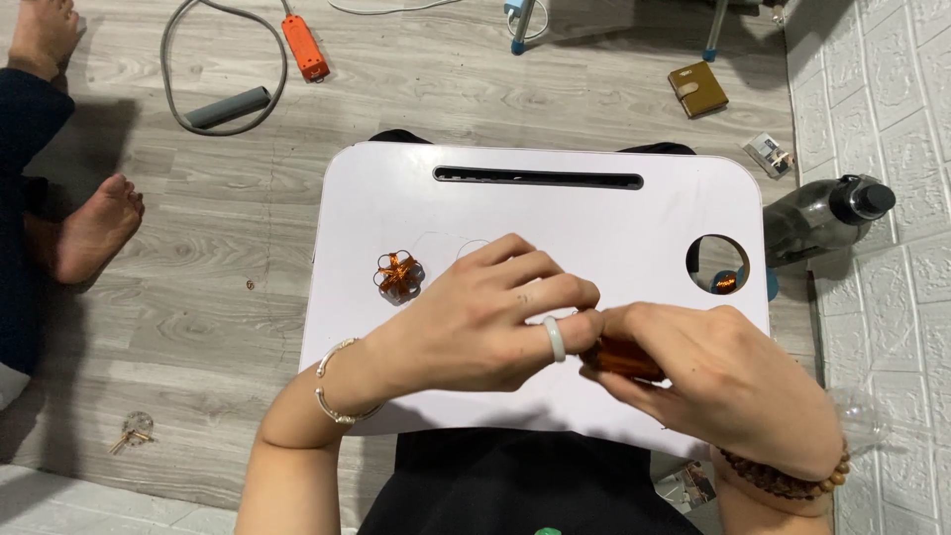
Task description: Winding thin copper wire around a small cylindrical component to assemble an electronic coil.
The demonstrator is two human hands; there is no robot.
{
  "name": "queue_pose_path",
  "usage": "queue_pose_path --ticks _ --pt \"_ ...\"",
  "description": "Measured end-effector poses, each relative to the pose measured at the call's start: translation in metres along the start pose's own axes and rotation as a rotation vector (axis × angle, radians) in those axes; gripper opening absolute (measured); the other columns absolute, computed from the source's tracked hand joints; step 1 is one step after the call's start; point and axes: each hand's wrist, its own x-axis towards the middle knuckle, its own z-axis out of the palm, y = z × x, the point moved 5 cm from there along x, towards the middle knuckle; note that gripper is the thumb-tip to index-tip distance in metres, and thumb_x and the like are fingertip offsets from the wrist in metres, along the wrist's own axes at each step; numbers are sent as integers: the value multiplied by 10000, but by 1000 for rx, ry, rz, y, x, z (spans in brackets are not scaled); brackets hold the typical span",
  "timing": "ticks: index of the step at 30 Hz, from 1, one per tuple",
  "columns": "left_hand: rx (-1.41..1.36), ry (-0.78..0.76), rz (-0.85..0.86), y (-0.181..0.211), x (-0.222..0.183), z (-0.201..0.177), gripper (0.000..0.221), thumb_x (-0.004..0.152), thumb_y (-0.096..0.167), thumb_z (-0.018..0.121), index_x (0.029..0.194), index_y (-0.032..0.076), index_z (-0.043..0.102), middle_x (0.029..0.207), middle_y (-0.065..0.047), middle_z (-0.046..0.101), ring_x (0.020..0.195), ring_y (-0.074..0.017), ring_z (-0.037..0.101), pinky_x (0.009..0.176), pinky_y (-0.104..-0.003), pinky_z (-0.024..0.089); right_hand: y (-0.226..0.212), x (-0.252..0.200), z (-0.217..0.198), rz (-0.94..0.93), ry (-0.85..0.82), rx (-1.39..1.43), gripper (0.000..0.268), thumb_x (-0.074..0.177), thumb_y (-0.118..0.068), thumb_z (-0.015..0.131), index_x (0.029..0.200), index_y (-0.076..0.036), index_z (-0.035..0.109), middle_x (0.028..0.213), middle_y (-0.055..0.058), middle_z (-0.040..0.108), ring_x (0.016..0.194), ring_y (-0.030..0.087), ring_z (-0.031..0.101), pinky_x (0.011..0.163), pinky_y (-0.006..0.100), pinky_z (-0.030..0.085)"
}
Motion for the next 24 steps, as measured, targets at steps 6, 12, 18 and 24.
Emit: queue_pose_path --ticks 6,12,18,24 --pt "205 105 4 10 -1 -9 76 951 150 702 993 113 651 1074 -42 658 887 -199 647 819 -349 517 -3 2 -6 0 141 -38 418 667 -72 815 1042 13 651 845 65 755 651 143 741 571 249 599" --pt "388 257 13 18 -11 1 60 917 149 752 963 175 723 1062 -22 701 894 -176 653 762 -364 558 -6 0 -8 -21 268 -21 466 664 -69 835 1071 -20 616 849 62 757 615 135 723 513 246 563" --pt "303 367 -70 22 -8 -4 123 844 61 725 963 92 732 1031 -77 682 764 -185 591 700 -316 531 -20 4 -13 -79 395 -23 346 681 25 815 994 33 666 1018 143 736 688 168 714 583 245 596" --pt "154 405 -179 17 -4 -15 209 864 61 808 965 23 630 875 -90 686 622 -161 583 542 -276 466 -17 0 -8 -139 494 -142 419 723 12 839 1094 48 649 1040 210 719 718 198 720 522 238 573"
